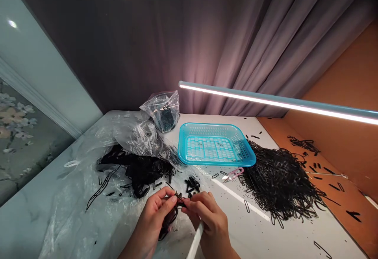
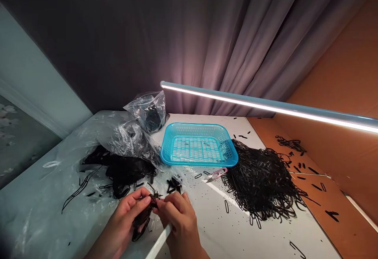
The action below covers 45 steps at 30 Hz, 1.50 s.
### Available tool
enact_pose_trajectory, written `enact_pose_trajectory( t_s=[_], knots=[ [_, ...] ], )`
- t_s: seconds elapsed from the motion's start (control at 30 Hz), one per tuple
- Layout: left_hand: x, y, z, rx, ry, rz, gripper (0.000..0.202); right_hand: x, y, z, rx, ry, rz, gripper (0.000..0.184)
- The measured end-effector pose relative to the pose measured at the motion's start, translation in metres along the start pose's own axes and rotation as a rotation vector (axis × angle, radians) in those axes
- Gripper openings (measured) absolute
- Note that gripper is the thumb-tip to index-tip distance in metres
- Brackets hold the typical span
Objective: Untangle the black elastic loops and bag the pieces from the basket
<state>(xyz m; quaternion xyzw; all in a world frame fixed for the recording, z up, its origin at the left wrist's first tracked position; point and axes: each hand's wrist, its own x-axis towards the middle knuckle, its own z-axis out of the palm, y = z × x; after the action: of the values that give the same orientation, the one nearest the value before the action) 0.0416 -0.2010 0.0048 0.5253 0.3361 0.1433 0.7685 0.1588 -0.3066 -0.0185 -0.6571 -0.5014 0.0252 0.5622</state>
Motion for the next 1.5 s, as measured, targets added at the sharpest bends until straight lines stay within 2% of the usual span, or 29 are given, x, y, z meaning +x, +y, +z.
enact_pose_trajectory(
  t_s=[0.1, 0.23, 0.33, 0.43, 0.63, 0.77, 0.93, 1.07, 1.23, 1.37, 1.43, 1.5],
  knots=[
    [-0.002, 0.003, 0.004, -0.057, -0.013, -0.004, 0.026, 0.0, -0.001, -0.002, 0.256, 0.05, 0.175, 0.009],
    [-0.002, 0.008, 0.005, -0.052, -0.02, 0.02, 0.026, -0.003, 0.004, -0.001, 0.547, 0.059, 0.405, 0.017],
    [-0.002, 0.01, 0.002, -0.045, 0.002, 0.068, 0.028, -0.004, 0.006, 0.001, 0.622, -0.013, 0.542, 0.018],
    [0.0, 0.008, 0.0, 0.013, 0.048, 0.128, 0.031, -0.003, 0.002, 0.001, 0.565, -0.043, 0.604, 0.017],
    [0.003, 0.002, -0.003, 0.258, 0.181, 0.245, 0.026, -0.002, -0.001, 0.004, 0.333, -0.073, 0.472, 0.019],
    [0.001, 0.003, -0.002, 0.358, 0.15, 0.267, 0.019, -0.002, 0.003, 0.006, 0.351, -0.06, 0.487, 0.019],
    [-0.001, 0.008, 0.001, 0.297, 0.106, 0.27, 0.012, 0.005, -0.002, -0.003, 0.43, -0.113, 0.556, 0.022],
    [0.0, 0.013, -0.001, 0.217, 0.049, 0.213, 0.01, 0.004, 0.0, -0.008, 0.454, -0.077, 0.573, 0.021],
    [-0.003, 0.017, -0.008, 0.076, 0.048, 0.077, 0.018, 0.007, 0.008, -0.018, 0.344, 0.08, 0.566, 0.016],
    [-0.005, 0.018, -0.005, -0.006, -0.054, -0.061, 0.026, 0.011, 0.006, -0.019, 0.462, 0.061, 0.543, 0.011],
    [-0.003, 0.017, -0.001, -0.015, -0.088, -0.107, 0.03, 0.008, 0.005, -0.015, 0.51, 0.098, 0.497, 0.012],
    [0.0, 0.015, 0.002, 0.053, -0.093, -0.074, 0.034, 0.004, 0.005, -0.011, 0.457, 0.116, 0.398, 0.011]
  ],
)
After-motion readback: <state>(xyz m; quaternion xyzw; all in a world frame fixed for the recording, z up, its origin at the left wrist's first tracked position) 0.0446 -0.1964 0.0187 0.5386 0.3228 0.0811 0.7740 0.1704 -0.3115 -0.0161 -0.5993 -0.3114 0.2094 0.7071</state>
